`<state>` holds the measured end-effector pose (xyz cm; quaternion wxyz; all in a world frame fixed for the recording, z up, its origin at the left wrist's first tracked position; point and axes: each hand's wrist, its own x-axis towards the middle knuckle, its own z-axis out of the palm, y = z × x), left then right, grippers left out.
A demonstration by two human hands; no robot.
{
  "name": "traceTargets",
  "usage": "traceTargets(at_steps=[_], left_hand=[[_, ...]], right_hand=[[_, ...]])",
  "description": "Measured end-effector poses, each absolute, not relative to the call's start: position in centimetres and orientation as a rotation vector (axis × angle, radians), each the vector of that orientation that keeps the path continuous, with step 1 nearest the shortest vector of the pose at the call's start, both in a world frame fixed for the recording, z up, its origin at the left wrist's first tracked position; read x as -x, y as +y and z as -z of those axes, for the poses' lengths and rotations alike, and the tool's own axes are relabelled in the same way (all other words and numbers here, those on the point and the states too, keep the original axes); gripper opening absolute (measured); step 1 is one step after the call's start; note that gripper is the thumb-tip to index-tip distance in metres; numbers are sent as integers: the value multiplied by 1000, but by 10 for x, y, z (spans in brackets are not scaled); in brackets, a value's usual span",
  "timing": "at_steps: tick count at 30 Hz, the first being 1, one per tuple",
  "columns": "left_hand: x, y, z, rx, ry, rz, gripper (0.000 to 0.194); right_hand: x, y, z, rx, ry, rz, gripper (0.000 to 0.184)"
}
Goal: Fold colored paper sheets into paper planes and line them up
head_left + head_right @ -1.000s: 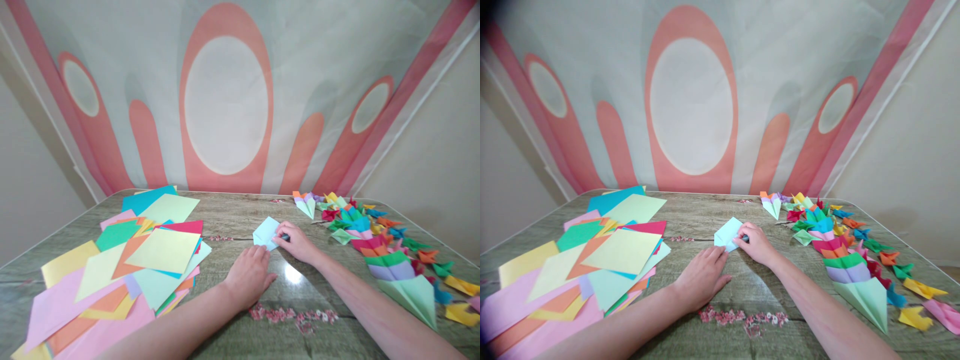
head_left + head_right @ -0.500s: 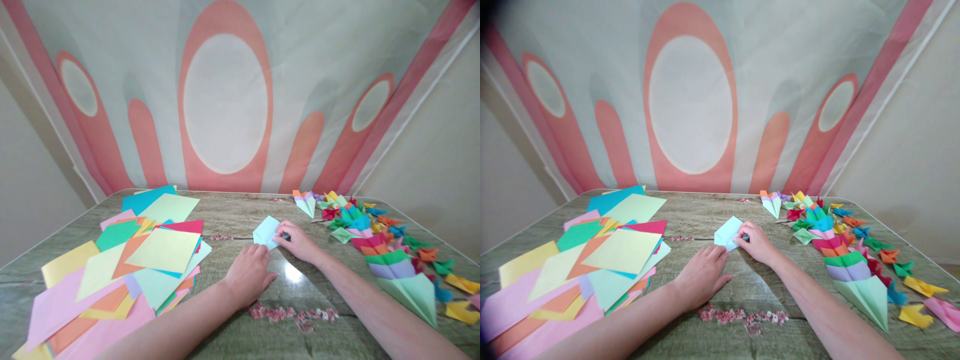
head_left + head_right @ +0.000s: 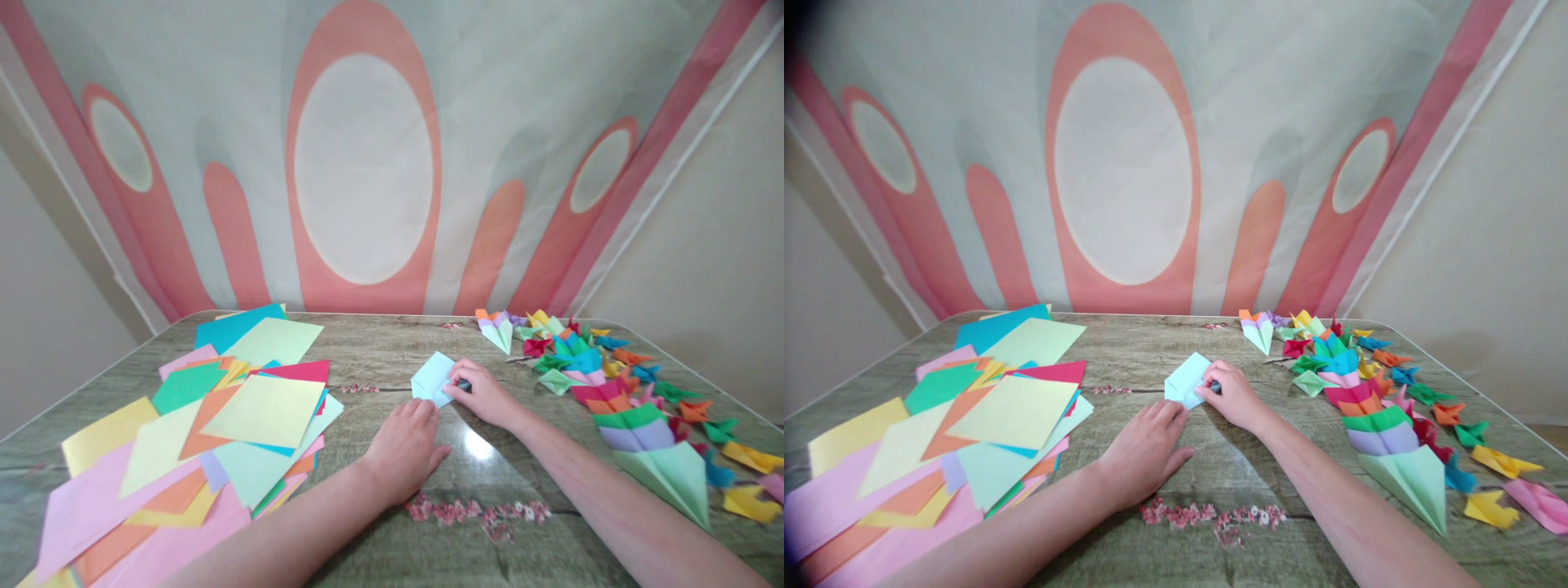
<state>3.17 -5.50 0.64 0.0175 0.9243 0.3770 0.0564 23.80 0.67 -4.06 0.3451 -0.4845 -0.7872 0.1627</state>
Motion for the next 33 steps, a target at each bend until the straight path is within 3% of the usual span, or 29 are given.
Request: traceTargets(at_steps=[33], left_hand=[[-38, -59, -2, -2837, 1252, -96, 40]], right_hand=[[-239, 10, 42, 1267, -2032, -413, 12]])
